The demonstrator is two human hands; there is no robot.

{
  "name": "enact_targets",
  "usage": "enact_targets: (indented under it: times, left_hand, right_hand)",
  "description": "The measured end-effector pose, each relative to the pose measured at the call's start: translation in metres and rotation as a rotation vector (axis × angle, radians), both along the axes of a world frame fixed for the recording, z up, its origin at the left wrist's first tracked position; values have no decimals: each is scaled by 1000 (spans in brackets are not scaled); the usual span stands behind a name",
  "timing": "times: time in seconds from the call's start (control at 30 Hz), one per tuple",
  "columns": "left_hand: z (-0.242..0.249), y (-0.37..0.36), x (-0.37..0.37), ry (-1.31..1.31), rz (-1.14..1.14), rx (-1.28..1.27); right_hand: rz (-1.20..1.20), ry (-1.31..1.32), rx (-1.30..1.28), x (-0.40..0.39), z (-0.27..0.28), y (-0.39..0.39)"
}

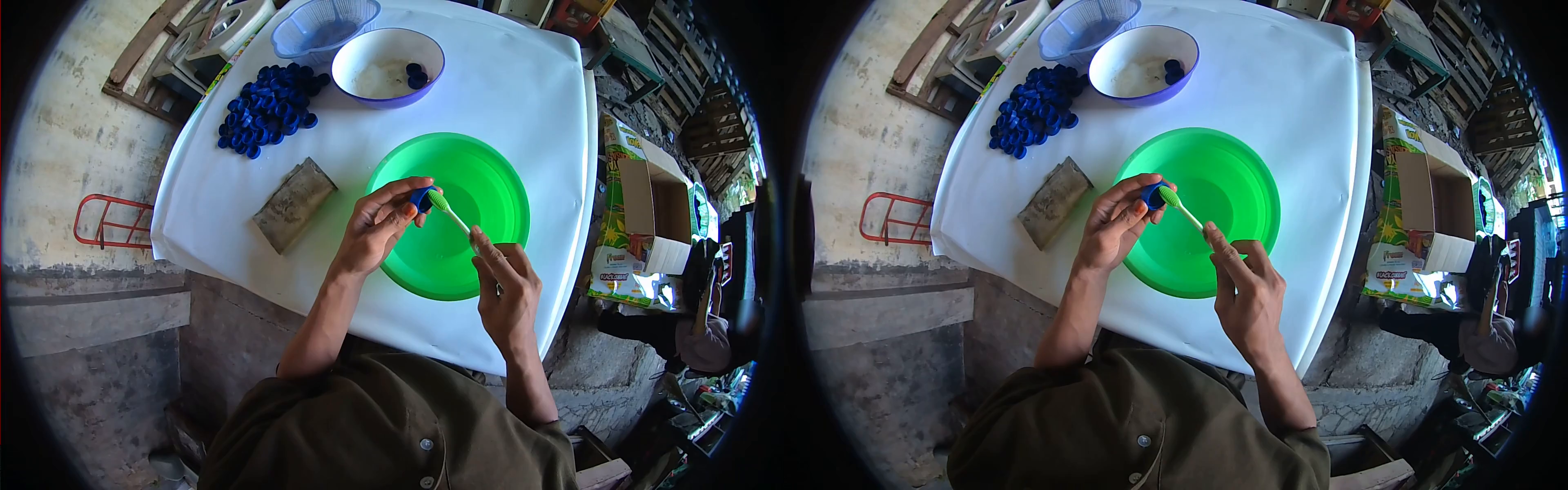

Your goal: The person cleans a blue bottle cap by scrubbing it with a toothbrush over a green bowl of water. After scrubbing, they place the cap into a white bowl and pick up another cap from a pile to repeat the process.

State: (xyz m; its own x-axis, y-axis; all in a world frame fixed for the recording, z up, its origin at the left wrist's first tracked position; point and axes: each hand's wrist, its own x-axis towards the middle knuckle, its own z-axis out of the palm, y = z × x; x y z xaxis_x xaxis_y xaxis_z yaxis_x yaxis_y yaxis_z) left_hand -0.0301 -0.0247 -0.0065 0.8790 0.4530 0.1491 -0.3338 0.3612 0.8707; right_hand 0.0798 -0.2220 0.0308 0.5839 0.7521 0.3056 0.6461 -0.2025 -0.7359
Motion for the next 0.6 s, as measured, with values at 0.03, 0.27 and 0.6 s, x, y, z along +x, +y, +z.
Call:
enact_targets:
  times: [0.03, 0.27, 0.6]
  left_hand:
    - [1, 0, 1, 0, 9, -9]
    - [-4, 1, 3, -63, 61, 37]
    - [7, -1, 1, 31, 36, 44]
  right_hand:
    - [-19, -41, -20, 0, 1, 0]
    - [116, 306, -50, -7, 6, -1]
    - [-14, 5, 59, 2, -3, 1]
